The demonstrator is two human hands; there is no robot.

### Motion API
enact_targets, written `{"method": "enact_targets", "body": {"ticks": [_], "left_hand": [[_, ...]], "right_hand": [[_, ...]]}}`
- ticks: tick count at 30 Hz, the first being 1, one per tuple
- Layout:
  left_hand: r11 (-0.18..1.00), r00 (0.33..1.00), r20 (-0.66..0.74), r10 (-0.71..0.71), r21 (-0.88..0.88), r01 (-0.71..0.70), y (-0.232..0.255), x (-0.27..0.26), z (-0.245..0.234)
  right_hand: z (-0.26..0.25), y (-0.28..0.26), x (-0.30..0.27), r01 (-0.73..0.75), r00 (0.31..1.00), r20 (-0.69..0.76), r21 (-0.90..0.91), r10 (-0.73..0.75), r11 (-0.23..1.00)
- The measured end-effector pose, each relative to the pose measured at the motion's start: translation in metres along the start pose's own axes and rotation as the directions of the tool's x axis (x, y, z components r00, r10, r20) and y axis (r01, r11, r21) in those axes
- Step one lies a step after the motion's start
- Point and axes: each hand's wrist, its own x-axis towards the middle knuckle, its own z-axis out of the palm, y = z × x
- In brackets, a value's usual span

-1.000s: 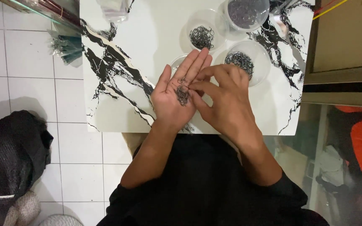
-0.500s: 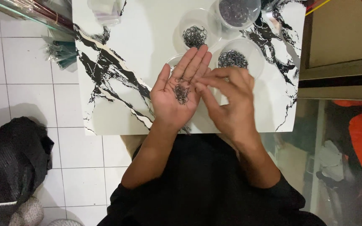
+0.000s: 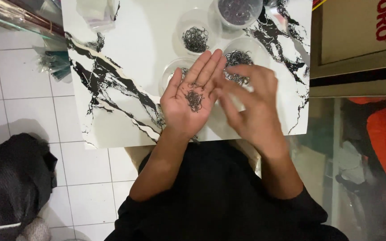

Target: Sorting small fishing hooks by picking them from containers and placing them into the palm for inspection or further sorting.

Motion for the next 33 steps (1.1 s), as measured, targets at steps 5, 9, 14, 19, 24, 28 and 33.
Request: {"method": "enact_targets", "body": {"ticks": [5, 9, 14, 19, 24, 28, 33], "left_hand": [[0.997, 0.958, -0.278, 0.068, -0.002, -0.072, 0.002, -0.003, 0.045], [0.995, 0.957, -0.274, 0.095, 0.047, -0.085, 0.01, -0.01, 0.05], [0.993, 0.952, -0.281, 0.118, 0.016, -0.119, 0.017, -0.015, 0.049], [0.99, 0.953, -0.27, 0.14, 0.043, -0.133, 0.026, -0.021, 0.038], [0.99, 0.985, -0.107, 0.132, -0.031, -0.136, 0.033, -0.023, 0.013], [0.988, 0.98, -0.137, 0.144, -0.039, -0.151, 0.037, -0.022, 0.008], [0.988, 0.978, -0.151, 0.143, -0.03, -0.149, 0.043, -0.022, 0.012]], "right_hand": [[0.012, -0.02, 0.014, 0.113, 0.99, 0.095, -0.095, -0.104, 0.989], [0.019, -0.026, 0.021, 0.188, 0.98, 0.092, -0.141, -0.176, 0.972], [0.028, -0.025, 0.027, 0.202, 0.972, 0.144, -0.109, -0.186, 0.973], [0.037, -0.024, 0.03, 0.183, 0.971, 0.15, 0.021, -0.184, 0.983], [0.036, -0.029, 0.03, 0.111, 0.981, 0.154, 0.047, -0.117, 0.993], [0.028, -0.029, 0.031, 0.091, 0.989, 0.109, 0.048, -0.096, 0.995], [0.03, -0.019, 0.03, 0.075, 0.992, 0.106, -0.078, -0.067, 0.994]]}}
